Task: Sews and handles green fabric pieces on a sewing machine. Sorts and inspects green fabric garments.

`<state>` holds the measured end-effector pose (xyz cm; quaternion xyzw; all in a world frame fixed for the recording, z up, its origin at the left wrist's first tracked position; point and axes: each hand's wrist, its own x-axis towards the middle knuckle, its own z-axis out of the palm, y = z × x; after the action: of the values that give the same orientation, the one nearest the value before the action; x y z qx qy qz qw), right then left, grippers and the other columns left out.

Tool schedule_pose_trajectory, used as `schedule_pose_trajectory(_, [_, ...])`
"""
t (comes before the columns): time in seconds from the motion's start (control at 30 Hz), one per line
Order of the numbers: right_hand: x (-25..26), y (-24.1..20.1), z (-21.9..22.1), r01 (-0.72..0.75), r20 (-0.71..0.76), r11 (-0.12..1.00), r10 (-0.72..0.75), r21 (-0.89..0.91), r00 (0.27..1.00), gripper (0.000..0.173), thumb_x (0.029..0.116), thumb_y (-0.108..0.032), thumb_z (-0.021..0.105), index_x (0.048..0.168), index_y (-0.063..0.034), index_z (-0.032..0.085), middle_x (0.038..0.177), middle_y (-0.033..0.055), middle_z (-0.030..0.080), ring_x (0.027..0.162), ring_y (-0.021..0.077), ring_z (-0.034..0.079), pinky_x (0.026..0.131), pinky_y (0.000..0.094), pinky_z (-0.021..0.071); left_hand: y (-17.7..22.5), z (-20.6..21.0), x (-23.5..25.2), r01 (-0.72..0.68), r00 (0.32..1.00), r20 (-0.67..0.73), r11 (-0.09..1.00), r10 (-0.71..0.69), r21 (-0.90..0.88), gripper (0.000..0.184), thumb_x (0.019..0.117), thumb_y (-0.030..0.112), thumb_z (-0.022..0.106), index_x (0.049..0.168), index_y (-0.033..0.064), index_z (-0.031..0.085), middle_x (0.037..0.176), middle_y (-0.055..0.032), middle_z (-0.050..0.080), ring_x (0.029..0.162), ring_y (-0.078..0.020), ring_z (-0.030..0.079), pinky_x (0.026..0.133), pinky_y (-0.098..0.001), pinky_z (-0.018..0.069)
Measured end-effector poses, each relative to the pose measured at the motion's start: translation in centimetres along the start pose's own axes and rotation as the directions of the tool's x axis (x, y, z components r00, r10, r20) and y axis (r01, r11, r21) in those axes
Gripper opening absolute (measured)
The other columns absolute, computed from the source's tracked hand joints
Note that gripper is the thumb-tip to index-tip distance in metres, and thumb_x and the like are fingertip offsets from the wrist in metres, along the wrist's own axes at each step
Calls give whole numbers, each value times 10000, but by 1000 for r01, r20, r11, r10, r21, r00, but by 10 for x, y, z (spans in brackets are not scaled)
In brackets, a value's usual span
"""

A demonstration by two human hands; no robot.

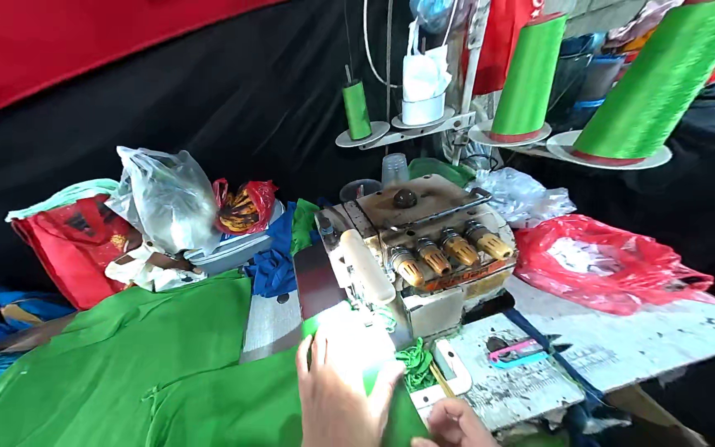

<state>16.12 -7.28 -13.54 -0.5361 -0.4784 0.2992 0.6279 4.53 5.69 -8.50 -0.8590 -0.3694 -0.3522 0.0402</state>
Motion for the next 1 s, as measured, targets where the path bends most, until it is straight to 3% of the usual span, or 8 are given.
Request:
schedule_pose_trajectory(0.17, [18,-1,10,9,-29,999,-8,35,1000,274,923,22,667,1156,5,524,924,6,717,794,31,694,745,239,597,-38,3,15,26,999,44,951,-13,-308,751,883,581,678,1379,22,606,1424,-184,587,1346,-400,523,1104,-649,380])
schedule_pose_trajectory(0.33, [-10,5,6,-102,4,990,102,93,995,343,925,8,682,1218,5,505,965,22,744,844,72,727,788,275,615,-94,-13,-20,390,893,386,827,-231,-405,1037,854,815,488,1591,99,346,1642,-128,335,1525,-354,276,1204,-615,250])
schedule_pose_trajectory(0.43, [-30,5,-3,-170,50,985,168,43,985,314,950,-23,664,1220,18,507,976,45,743,855,61,716,800,268,593,-120,-36,-37,414,802,554,877,-224,-244,976,869,740,547,1551,53,420,1502,-174,524,1435,-424,407,1185,-638,259])
schedule_pose_trajectory(0.57, [-42,4,-12,-144,33,988,146,-57,989,338,939,-10,672,1234,49,517,980,87,744,872,89,724,803,283,593,-131,-81,-30,275,842,517,947,-153,-168,416,928,374,700,1063,-18,732,944,-164,739,945,-309,706,916,-603,499])
schedule_pose_trajectory(0.67, [-44,-7,-12,-70,-11,993,69,-90,998,385,891,-20,731,1202,44,512,935,63,743,845,63,720,789,256,593,-101,-118,-3,563,723,575,809,-382,-171,300,1024,144,580,1250,-46,632,1060,-95,691,917,-65,614,857,-294,495])
schedule_pose_trajectory(0.73, [-44,-8,-10,-47,-15,996,46,-80,999,401,880,-39,754,1192,44,515,909,61,738,830,66,715,779,250,590,-124,-110,-11,542,793,521,758,-316,-364,280,1004,157,573,1250,42,640,1088,25,723,982,15,665,893,-231,549])
schedule_pose_trajectory(0.87, [-45,-1,-13,-92,4,992,93,-83,996,399,907,-56,730,1221,45,507,946,82,734,860,96,721,802,281,593,-76,-121,5,702,620,689,657,-374,-275,299,1036,65,516,1324,-12,532,1139,-21,666,1002,23,615,916,-187,493])
schedule_pose_trajectory(1.0, [-53,9,-21,-110,-23,990,108,-88,994,466,870,-54,768,1242,53,510,989,109,715,883,124,712,798,296,595,-123,-108,-17,619,659,728,687,-190,-380,476,856,107,742,1299,38,581,1126,23,728,1041,-41,691,927,-256,576])
